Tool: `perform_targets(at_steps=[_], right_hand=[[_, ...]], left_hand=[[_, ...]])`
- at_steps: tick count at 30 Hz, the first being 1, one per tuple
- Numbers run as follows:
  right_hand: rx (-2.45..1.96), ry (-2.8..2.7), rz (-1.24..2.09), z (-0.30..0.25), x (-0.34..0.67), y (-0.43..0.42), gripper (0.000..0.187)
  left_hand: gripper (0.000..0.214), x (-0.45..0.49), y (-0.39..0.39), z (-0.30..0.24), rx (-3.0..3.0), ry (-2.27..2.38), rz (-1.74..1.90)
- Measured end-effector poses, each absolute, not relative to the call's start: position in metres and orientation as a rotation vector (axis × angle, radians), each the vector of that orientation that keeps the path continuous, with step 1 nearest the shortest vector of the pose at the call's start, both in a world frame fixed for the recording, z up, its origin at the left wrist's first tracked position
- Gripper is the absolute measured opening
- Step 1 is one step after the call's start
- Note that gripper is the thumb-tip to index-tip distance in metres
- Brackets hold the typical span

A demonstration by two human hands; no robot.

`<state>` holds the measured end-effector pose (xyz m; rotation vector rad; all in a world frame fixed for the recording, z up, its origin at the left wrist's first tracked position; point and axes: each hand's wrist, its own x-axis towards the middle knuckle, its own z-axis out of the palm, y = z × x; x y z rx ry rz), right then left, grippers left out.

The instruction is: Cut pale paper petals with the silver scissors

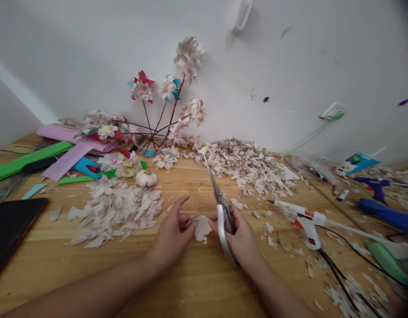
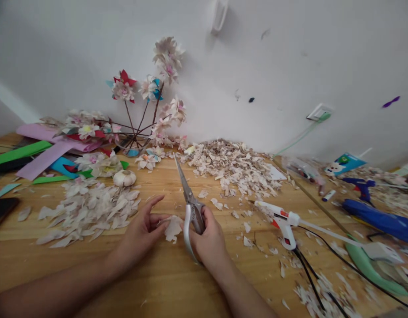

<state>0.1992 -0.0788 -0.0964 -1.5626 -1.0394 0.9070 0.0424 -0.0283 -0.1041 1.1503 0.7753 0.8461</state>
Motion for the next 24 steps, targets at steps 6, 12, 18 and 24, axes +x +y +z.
perform_targets(at_steps=[6,12,18,24], right_hand=[[-1.540,-1.021,0.902,-0.099,0.199,-0.079,0.030],[-1.522,-0.961,0.845,-0.092,0.195,-0.078,0.031],[-1.517,-0.894,0.795,-0.088,0.188,-0.079,0.040],[-1.500,-0.865,0.834,-0.087,0.188,-0.082,0.039]], left_hand=[[0.064,0.043,-0.028,-0.101,1.133,0.765,0.876],[0.059,0.044,-0.028,-0.098,1.100,0.817,1.005],[0.049,0.051,-0.030,-0.094,0.915,0.867,0.930],[0.051,0.046,-0.015,-0.079,0.876,0.878,1.057]])
